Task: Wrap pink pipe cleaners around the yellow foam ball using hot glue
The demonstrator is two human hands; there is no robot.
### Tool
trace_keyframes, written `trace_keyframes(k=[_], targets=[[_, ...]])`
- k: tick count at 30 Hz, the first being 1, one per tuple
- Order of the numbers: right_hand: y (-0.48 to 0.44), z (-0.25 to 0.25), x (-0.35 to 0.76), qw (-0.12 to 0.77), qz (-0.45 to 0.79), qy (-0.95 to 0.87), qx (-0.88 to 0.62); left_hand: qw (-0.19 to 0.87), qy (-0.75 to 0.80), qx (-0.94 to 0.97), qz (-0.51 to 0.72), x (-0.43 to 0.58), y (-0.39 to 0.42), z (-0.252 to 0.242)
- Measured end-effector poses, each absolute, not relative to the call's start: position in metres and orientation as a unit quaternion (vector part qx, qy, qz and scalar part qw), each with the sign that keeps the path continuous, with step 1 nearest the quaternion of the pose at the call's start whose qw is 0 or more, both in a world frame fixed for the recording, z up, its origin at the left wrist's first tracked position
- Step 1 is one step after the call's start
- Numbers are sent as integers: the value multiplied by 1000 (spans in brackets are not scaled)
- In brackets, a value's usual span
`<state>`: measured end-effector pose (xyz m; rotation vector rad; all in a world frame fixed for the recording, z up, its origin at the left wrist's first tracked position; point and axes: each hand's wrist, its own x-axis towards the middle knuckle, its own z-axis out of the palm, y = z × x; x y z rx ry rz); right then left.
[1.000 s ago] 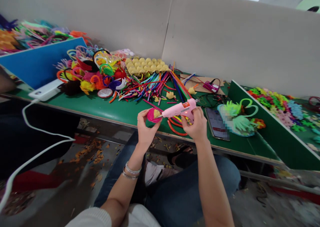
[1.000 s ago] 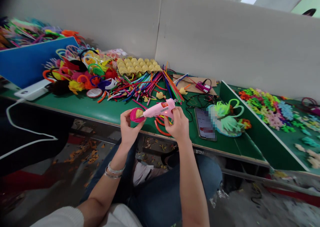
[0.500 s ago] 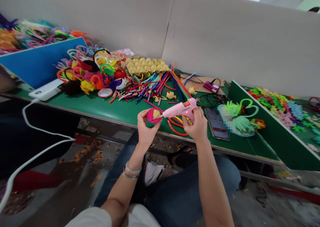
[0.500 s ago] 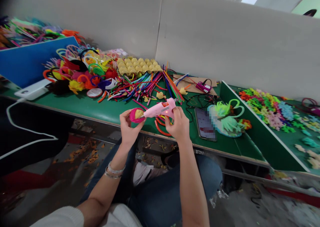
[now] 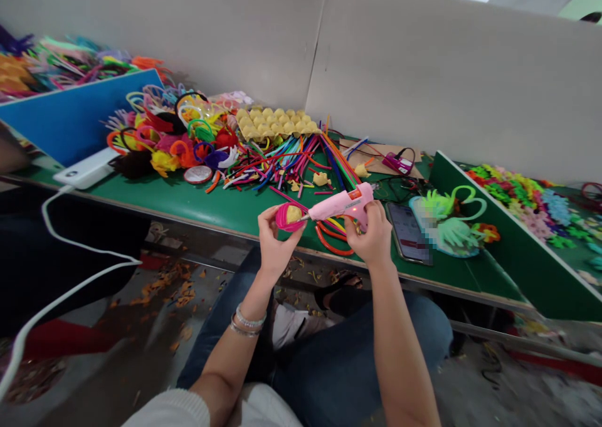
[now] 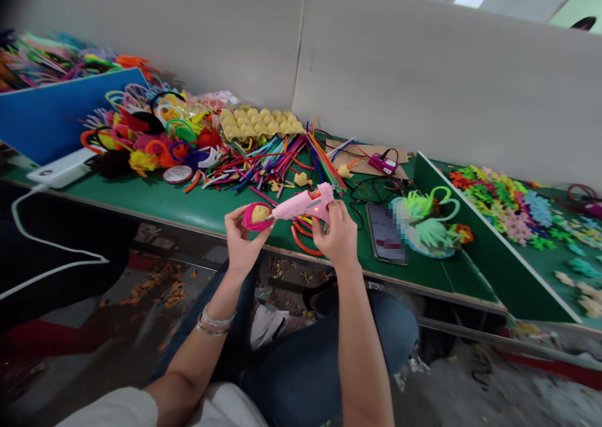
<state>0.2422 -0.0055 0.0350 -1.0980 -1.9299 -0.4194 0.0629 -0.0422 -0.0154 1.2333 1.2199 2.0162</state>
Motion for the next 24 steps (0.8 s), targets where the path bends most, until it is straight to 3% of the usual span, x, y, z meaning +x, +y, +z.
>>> trace_keyframes(k=[24], targets=[[-4,34,244,429,-160,-773,-438,267,442,460,723,63,-43,-15]])
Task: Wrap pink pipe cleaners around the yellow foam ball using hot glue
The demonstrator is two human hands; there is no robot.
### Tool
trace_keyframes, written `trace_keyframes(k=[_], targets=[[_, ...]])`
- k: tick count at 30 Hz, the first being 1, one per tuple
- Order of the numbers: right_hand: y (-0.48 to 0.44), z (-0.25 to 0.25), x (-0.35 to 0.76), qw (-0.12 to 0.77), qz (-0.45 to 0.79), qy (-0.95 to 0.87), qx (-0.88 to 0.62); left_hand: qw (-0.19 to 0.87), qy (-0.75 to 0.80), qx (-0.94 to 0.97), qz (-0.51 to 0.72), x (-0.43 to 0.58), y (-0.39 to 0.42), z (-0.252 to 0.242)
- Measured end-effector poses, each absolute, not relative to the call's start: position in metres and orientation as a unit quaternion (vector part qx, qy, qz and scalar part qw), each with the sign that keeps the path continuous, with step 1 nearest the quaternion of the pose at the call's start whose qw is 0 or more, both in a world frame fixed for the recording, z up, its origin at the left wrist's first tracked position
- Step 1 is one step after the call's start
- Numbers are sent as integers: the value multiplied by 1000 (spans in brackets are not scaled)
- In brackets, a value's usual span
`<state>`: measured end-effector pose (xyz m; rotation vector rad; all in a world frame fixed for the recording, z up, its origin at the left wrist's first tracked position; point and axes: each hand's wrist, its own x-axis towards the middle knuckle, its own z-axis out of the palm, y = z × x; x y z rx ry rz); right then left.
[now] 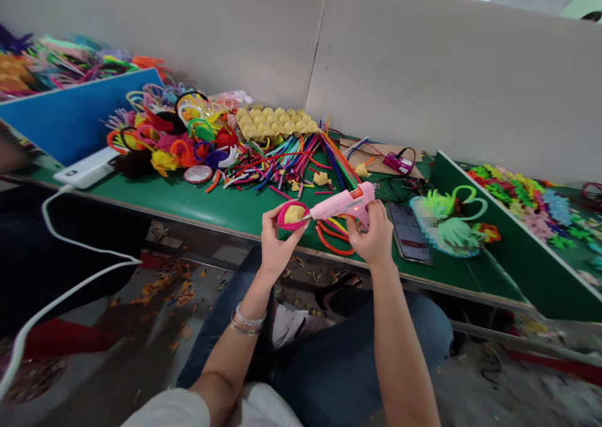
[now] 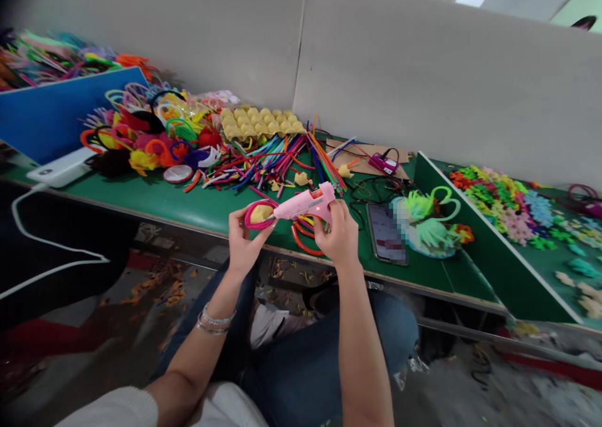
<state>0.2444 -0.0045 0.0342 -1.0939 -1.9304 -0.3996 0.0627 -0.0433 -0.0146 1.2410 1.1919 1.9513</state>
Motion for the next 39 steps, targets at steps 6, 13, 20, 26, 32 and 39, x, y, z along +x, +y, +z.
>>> trace_keyframes(k=[6,13,20,26,32,39], targets=[[-3,33,247,432,-157,-768,-447,264,457,462,713,60,-42,-17],[-2,33,248,435,-157,-764,-450,265,452,465,714,60,-43,-15],[-2,33,249,440,-154,-761,-451,280,440,460,718,60,-43,-16],[-1,33,251,439,-151,-756,-461,283,434,463,719,60,-44,-15],[-2,34,251,441,-147,-751,-469,286,429,470,716,59,-43,-17],[-2,36,251,440,-143,-750,-472,285,424,475,717,59,-43,-20]])
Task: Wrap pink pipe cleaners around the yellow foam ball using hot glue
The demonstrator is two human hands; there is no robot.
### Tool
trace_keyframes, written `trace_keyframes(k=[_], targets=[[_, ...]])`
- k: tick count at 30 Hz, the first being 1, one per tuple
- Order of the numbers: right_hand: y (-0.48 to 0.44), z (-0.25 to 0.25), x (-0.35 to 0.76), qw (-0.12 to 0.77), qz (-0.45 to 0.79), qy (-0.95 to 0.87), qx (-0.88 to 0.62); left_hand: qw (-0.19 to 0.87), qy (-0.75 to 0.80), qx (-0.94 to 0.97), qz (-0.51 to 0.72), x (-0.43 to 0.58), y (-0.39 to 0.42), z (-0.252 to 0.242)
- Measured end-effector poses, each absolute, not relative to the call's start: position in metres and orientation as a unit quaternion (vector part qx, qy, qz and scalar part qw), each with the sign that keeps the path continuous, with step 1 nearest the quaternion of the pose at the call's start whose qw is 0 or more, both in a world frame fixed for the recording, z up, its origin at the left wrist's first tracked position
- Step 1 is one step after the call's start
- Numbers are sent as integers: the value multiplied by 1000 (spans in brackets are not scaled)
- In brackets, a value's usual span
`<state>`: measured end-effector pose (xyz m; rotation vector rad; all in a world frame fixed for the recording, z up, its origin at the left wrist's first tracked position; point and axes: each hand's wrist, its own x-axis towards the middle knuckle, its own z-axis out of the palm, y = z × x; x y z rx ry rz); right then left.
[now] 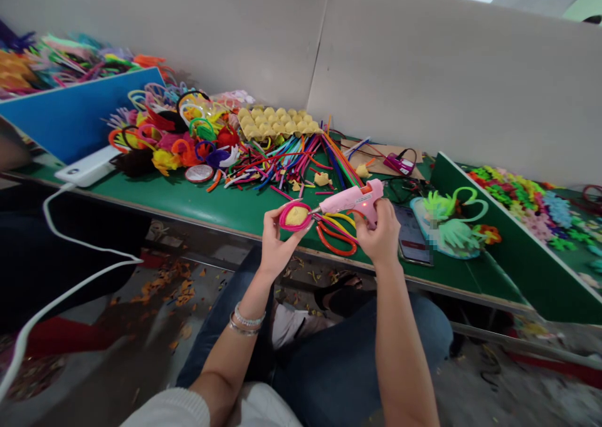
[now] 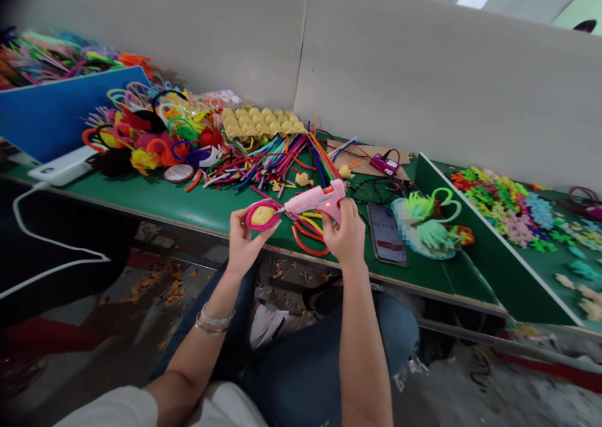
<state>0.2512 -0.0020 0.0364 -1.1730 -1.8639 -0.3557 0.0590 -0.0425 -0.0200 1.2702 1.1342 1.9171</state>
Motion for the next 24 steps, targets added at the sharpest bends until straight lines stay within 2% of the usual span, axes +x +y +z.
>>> trace_keyframes(k=[12,18,24], targets=[[2,33,255,443,-141,-748,-474,293,429,466,716,60,-44,-19],[0,36,255,441,-128,-747,-480,340,388,449,729,60,-43,-21],[-2,40,252,400,-153,-739,-519,352,358,460,732,59,-41,-23]])
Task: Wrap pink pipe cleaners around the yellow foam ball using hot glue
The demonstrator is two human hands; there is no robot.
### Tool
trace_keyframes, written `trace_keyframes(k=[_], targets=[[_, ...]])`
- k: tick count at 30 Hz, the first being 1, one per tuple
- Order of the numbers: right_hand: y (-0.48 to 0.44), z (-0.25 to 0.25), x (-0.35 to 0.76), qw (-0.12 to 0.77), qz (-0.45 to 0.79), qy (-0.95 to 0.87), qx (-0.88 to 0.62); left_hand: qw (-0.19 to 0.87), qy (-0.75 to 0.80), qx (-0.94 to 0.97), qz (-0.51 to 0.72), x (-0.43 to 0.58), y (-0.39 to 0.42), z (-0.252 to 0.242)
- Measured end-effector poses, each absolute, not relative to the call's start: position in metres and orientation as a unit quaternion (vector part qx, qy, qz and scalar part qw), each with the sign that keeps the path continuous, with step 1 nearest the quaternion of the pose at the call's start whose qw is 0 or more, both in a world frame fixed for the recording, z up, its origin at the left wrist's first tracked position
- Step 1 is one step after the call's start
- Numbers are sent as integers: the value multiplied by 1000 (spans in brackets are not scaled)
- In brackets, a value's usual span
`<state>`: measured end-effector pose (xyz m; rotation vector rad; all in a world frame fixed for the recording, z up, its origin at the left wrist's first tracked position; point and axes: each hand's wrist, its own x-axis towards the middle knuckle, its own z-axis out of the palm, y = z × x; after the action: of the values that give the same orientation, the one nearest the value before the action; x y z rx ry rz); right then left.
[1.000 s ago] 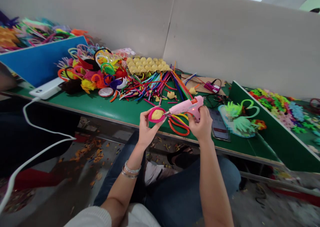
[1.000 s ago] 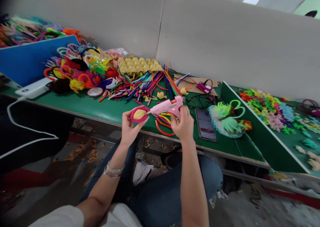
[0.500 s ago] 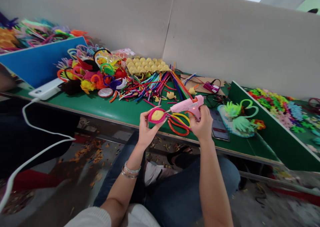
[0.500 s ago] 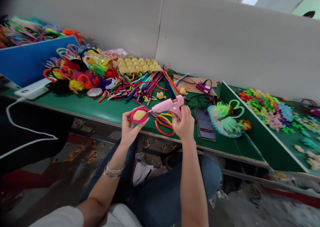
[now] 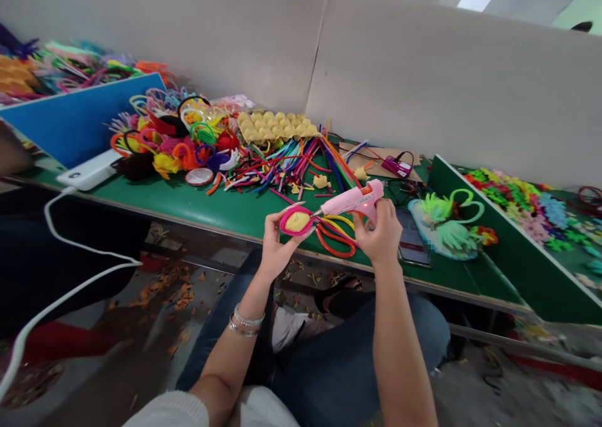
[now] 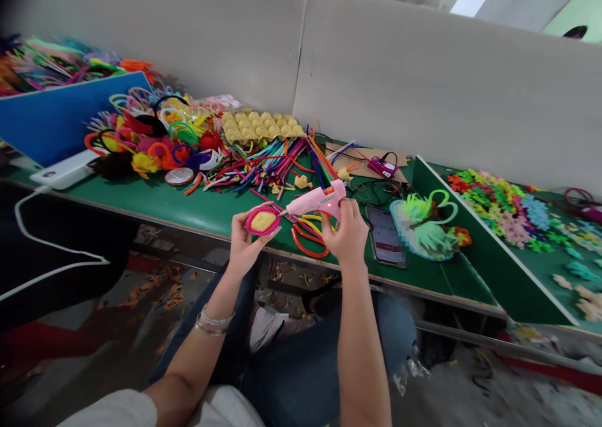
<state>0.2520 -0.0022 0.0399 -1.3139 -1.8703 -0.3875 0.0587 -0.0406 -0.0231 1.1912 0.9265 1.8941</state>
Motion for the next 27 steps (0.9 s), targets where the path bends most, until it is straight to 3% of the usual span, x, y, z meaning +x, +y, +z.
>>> trace_keyframes(k=[16,27], targets=[[8,44,245,275,-136,-680,-666,416,255,479,730,52,-51,-2],[20,29,275,107,-11,-633,-767,401,350,492,689,42,-41,-21]])
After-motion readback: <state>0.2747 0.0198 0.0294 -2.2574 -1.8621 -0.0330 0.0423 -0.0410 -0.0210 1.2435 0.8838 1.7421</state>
